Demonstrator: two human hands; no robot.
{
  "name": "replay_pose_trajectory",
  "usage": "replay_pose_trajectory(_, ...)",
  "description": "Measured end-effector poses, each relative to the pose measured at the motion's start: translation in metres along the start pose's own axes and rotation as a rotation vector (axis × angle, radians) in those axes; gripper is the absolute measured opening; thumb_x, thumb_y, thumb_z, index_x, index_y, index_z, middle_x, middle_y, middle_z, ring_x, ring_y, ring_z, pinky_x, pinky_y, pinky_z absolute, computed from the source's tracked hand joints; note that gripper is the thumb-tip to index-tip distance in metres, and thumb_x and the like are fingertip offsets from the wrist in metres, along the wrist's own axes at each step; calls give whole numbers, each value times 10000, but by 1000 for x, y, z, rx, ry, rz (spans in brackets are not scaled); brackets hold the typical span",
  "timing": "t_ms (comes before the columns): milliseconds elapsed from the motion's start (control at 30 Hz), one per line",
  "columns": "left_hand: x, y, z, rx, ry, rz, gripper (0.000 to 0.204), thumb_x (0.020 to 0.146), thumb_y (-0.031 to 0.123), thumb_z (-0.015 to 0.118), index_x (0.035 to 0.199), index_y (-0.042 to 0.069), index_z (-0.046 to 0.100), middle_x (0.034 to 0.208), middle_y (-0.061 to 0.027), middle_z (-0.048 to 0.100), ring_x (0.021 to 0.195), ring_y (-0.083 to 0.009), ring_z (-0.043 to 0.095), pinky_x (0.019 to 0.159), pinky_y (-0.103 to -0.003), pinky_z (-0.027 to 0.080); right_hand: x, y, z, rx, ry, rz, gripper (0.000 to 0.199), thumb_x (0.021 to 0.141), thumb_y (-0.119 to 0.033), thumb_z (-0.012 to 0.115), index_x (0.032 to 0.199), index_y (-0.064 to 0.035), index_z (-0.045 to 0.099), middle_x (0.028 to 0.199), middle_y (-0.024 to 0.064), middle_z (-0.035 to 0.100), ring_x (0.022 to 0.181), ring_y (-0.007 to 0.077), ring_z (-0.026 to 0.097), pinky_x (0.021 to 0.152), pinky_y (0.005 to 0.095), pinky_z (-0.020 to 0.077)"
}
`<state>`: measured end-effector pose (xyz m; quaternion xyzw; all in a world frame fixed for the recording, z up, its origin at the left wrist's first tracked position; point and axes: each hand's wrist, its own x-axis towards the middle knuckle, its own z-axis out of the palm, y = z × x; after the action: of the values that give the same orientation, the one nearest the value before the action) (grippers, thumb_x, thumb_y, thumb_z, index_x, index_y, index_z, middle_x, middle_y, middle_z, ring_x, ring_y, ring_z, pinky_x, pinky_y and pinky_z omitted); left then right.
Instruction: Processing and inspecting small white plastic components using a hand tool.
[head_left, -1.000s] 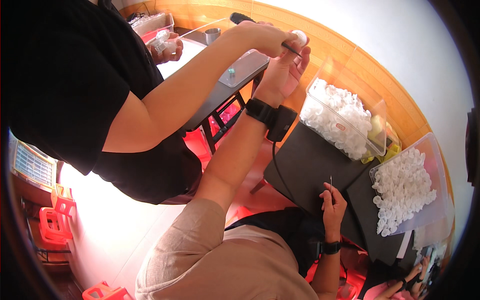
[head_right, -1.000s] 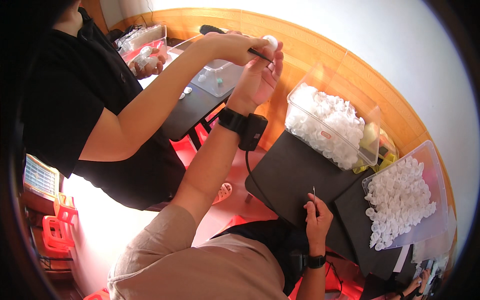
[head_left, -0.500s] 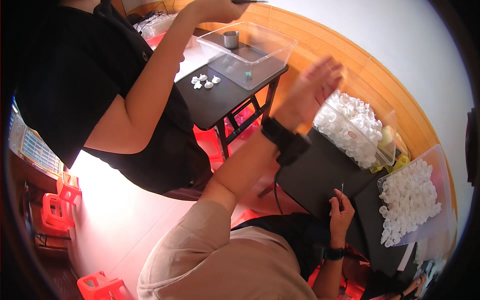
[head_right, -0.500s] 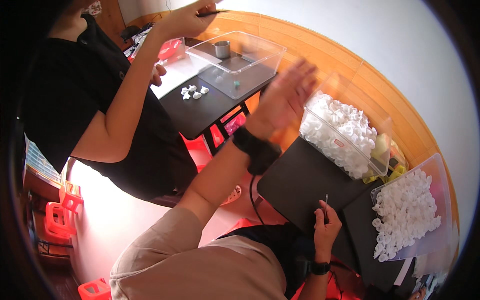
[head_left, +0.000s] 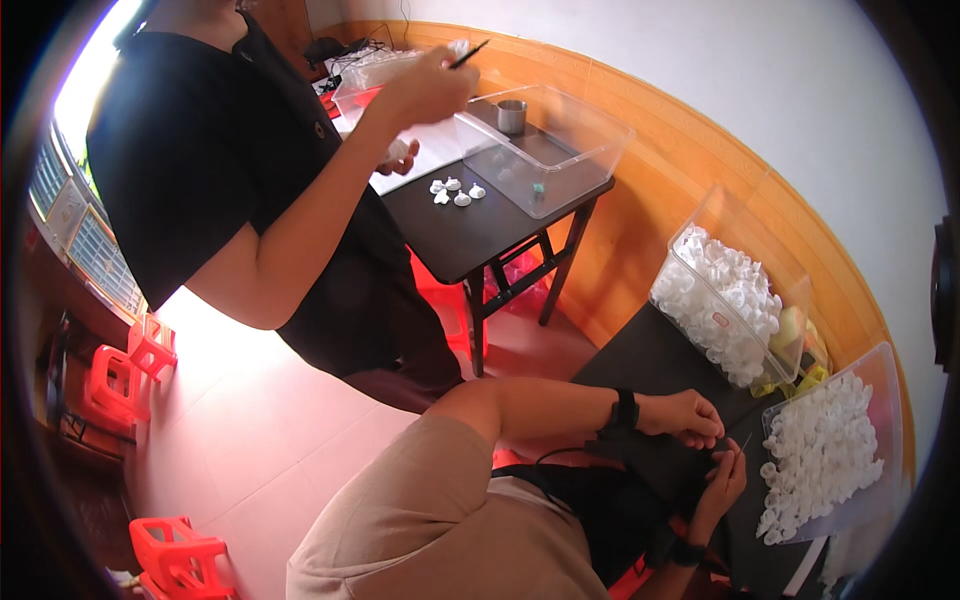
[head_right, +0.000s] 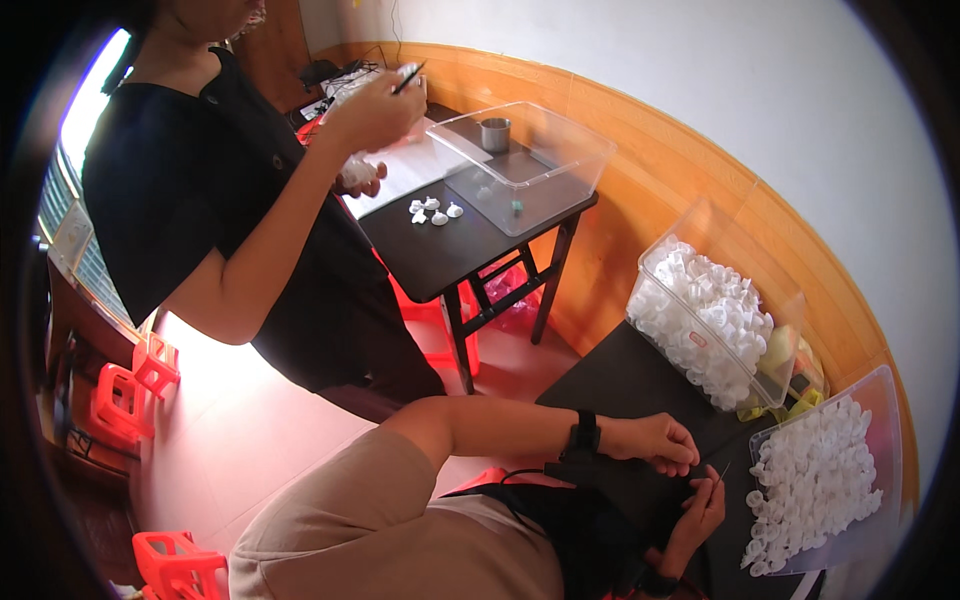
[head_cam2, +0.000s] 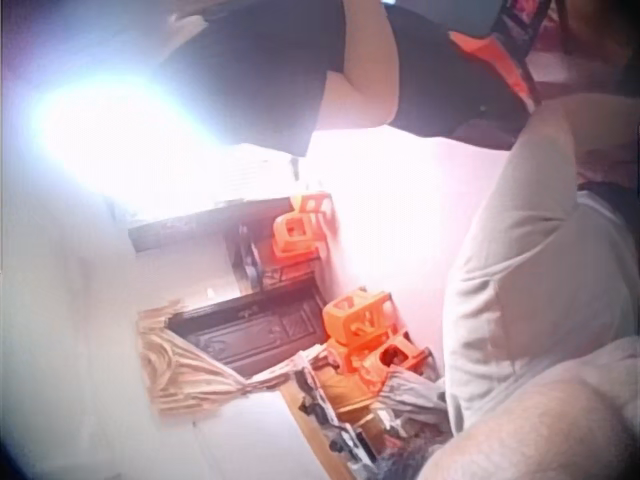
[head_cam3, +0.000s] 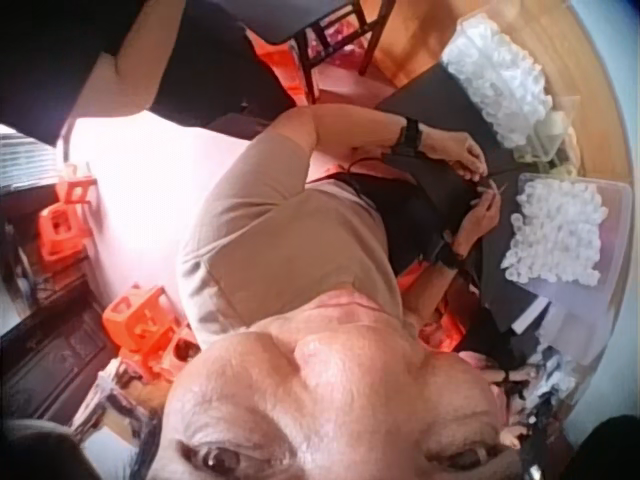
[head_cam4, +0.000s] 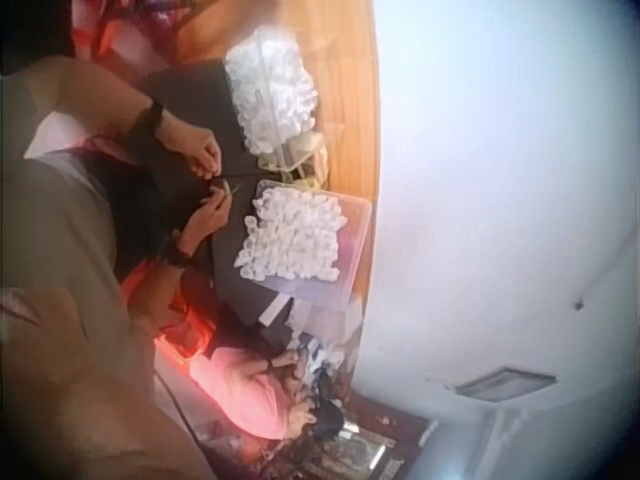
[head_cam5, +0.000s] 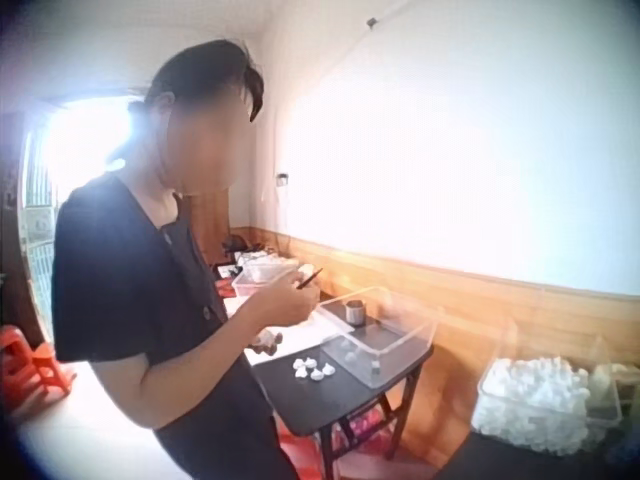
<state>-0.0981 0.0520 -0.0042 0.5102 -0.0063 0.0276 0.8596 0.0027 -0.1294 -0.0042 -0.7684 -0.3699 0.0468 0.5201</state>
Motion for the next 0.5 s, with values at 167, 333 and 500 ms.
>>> replay_pose_trajectory(167, 3, -8, -6, 8, 13, -28, 253, 907, 280, 630, 986, 39, 632, 848, -42, 664, 720, -92, 617, 667, -205, 498, -7, 1, 3, -56, -8, -23, 285, 966, -157, 467, 1142, 10, 616, 766, 27, 590, 539, 56, 422, 488, 212, 338)
replay_pose_trajectory(333, 2, -11, -9, 95, 19, 8, 242, 910, 265, 621, 962, 29, 637, 841, -47, 667, 733, -104, 626, 681, -220, 508, -7, 5, 4, -126, -10, -75, 284, 965, -128, 455, 1140, 28, 614, 809, 64, 619, 627, 110, 525, 518, 240, 386)
replay_pose_trajectory(500, -3, -9, -1, 199, 6, 62, 230, 916, 238, 607, 955, 13, 637, 849, -53, 674, 749, -110, 635, 696, -228, 516, -10, -1, 3, -181, -25, -114, 282, 965, -118, 454, 1140, 38, 611, 852, 108, 640, 695, 163, 575, 579, 275, 434)
